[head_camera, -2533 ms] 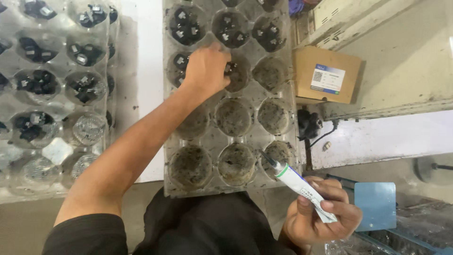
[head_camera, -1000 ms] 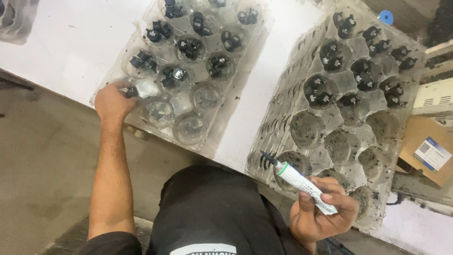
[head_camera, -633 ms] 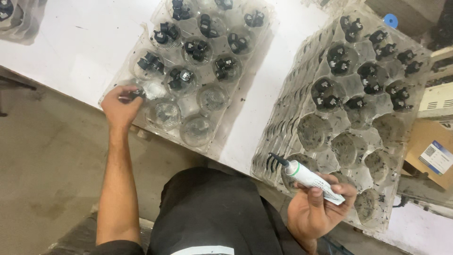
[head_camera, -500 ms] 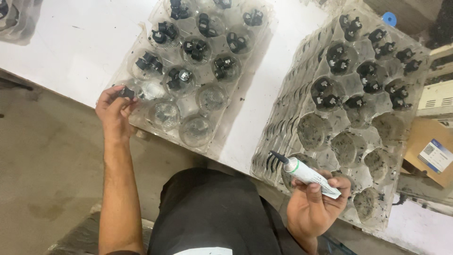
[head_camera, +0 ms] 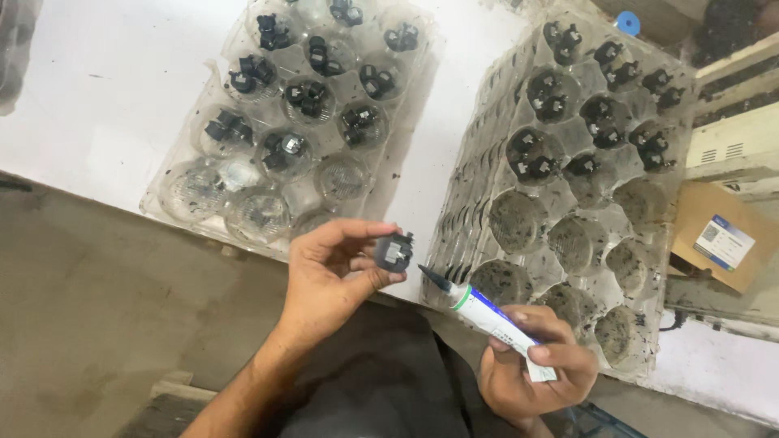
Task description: The person picks small black plastic components one at a time from a molded tray and squeezes adhesive from a tube onto each part, then places the treated part back into the tray. At the end they wipe the adhesive tube with a cloth.
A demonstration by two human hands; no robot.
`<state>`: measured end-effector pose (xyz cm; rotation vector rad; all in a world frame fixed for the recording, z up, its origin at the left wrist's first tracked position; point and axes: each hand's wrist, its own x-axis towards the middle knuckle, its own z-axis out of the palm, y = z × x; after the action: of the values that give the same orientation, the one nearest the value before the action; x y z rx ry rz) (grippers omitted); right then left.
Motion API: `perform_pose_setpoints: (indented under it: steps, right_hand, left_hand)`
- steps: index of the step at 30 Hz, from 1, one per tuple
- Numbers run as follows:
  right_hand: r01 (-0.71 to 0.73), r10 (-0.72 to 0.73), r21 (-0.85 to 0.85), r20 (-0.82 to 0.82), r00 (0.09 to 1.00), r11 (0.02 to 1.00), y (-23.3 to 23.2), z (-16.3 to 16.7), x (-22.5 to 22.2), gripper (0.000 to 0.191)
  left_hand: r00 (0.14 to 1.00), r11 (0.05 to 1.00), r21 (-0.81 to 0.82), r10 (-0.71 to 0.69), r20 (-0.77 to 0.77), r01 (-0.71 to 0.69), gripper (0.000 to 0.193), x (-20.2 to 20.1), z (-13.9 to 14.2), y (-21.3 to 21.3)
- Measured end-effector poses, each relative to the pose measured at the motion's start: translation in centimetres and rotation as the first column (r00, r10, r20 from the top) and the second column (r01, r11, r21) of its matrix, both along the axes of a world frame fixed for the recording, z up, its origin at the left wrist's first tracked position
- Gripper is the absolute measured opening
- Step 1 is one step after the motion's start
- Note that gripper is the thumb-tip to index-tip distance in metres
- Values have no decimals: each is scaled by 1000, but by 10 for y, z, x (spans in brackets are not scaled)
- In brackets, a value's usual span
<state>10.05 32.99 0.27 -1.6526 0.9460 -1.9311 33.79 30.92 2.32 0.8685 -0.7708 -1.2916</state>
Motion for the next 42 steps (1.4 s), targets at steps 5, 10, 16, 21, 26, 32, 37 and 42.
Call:
perform_pose_setpoints:
  steps: [5, 10, 16, 21, 26, 32, 37, 42]
  right_hand:
    - [46, -45, -1, -204, 978, 999, 5, 15, -12, 41]
    - [71, -73, -20, -135, 988, 997, 3, 16, -8, 39]
    - [84, -81, 12, -157, 984, 996, -1, 19, -6, 41]
    - [9, -10, -9, -124, 992, 1000, -9, 18, -8, 38]
    - [-22, 23, 10, -85, 996, 1000, -10, 18, -8, 37]
    - [6, -5, 10, -106, 994, 1000, -10, 16, -7, 39]
    - [10, -10, 4, -108, 994, 1000, -12, 15, -9, 40]
    - [6, -5, 3, -113, 994, 1000, -15, 15, -9, 39]
  left_hand:
    - [998, 994, -98, -51, 33, 54, 41, -14, 15, 2]
    - [994, 997, -47, -62, 89, 66, 42, -22, 17, 0]
    - [987, 995, -41, -85, 137, 91, 46, -22, 18, -2]
    - [985, 991, 1, -133, 107, 134, 47, -20, 18, -5]
    - [985, 987, 51, -154, 79, 150, 48, -18, 17, -6]
    - [987, 988, 41, -154, 53, 152, 49, -19, 17, -8]
    - [986, 986, 61, -156, 54, 153, 48, -19, 15, -10]
    - [987, 986, 53, -159, 29, 158, 50, -20, 9, -9]
